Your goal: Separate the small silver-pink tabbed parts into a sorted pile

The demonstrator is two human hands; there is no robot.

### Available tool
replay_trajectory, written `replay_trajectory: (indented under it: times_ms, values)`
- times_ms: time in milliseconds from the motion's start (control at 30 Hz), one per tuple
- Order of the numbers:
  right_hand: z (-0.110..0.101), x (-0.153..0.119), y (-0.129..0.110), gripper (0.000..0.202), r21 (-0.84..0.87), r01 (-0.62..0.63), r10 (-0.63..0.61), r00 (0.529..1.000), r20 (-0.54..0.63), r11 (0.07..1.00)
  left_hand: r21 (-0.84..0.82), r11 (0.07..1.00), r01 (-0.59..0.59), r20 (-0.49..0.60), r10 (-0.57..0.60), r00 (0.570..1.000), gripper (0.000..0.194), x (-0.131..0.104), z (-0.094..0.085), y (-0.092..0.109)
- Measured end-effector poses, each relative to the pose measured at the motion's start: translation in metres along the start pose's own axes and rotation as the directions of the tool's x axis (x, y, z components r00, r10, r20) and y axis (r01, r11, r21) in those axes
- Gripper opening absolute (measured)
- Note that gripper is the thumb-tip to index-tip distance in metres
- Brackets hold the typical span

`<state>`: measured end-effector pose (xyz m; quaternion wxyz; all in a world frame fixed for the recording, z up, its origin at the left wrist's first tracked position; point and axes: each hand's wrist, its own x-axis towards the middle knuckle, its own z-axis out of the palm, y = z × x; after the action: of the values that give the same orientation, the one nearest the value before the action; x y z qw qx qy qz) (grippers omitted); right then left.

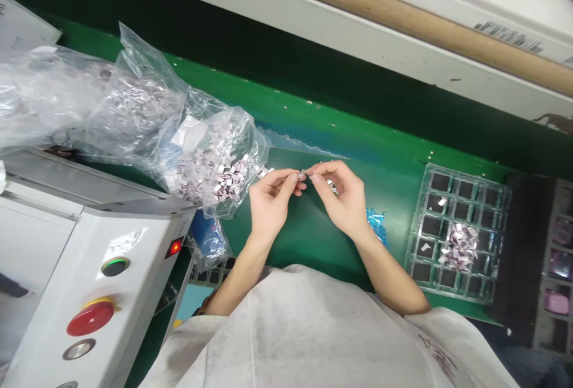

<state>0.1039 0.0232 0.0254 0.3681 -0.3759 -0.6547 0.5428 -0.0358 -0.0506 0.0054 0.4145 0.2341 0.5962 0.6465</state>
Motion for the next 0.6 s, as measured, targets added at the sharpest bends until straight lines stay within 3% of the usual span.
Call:
replay_trajectory:
  times_ms: [167, 600]
  values:
    - [0.0060, -0.0017, 0.0010, 0.007, -0.177, 0.170, -0.176, 0.984, -0.020, 0.969, -0.063, 0.997, 0.036, -0.054, -0.039, 0.998, 0.026, -0.0042, 0.0050, -0.0030]
    - [0.0026, 0.0035, 0.0040, 0.007, -0.129, 0.110, -0.112, 0.994, -0.012, 0.986, -0.086, 0.996, 0.034, -0.047, -0.038, 0.998, 0.026, -0.0075, 0.0092, -0.0013]
